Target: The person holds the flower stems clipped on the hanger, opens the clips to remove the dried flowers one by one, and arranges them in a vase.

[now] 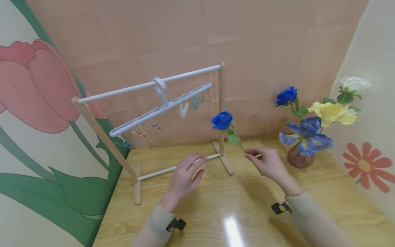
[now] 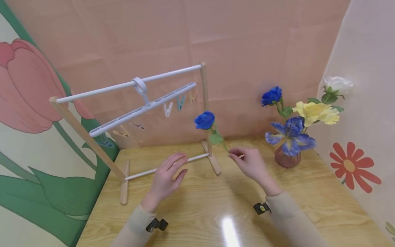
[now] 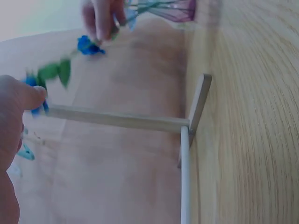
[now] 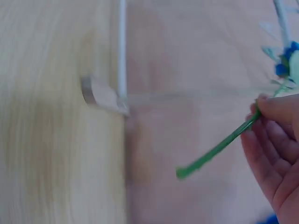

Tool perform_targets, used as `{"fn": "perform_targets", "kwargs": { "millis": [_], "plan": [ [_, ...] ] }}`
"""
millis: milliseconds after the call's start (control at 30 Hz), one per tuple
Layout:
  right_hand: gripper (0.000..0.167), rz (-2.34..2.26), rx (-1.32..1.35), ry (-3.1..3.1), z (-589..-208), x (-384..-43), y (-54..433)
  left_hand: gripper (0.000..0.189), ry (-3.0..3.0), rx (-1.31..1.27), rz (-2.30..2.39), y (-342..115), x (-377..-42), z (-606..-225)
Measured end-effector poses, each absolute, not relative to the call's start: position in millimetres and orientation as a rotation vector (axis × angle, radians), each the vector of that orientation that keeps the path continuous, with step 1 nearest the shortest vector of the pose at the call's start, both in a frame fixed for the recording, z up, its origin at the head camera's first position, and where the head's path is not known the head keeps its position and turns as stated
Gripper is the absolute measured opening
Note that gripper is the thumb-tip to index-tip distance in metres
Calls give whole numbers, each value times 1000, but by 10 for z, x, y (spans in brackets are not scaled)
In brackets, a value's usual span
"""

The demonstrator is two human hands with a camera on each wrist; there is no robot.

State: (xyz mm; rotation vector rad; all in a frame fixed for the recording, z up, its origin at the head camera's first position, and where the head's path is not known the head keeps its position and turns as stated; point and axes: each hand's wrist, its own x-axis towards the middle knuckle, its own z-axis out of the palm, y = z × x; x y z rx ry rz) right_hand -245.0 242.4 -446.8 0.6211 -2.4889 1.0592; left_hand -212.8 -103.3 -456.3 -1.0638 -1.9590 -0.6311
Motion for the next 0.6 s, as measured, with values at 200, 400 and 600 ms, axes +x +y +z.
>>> {"fn": "perform_targets", "kwargs": {
  "millis": [200,400,600],
  "plan": [
    [21,1093,365,-2256,-4315,-2345,2958,55,-1959,-1038,-647,-1090,-2117,-4616],
    [20,1151,-29,-2139,-4030,-2139,3506,58,-1977,-1027,-637,-1108,-2126,-4711],
    [30,1020,-374,-2116,-3877,-2012,3961,67,-2008,-1017,-640,-1109,-2142,-4753]
  ]
}}
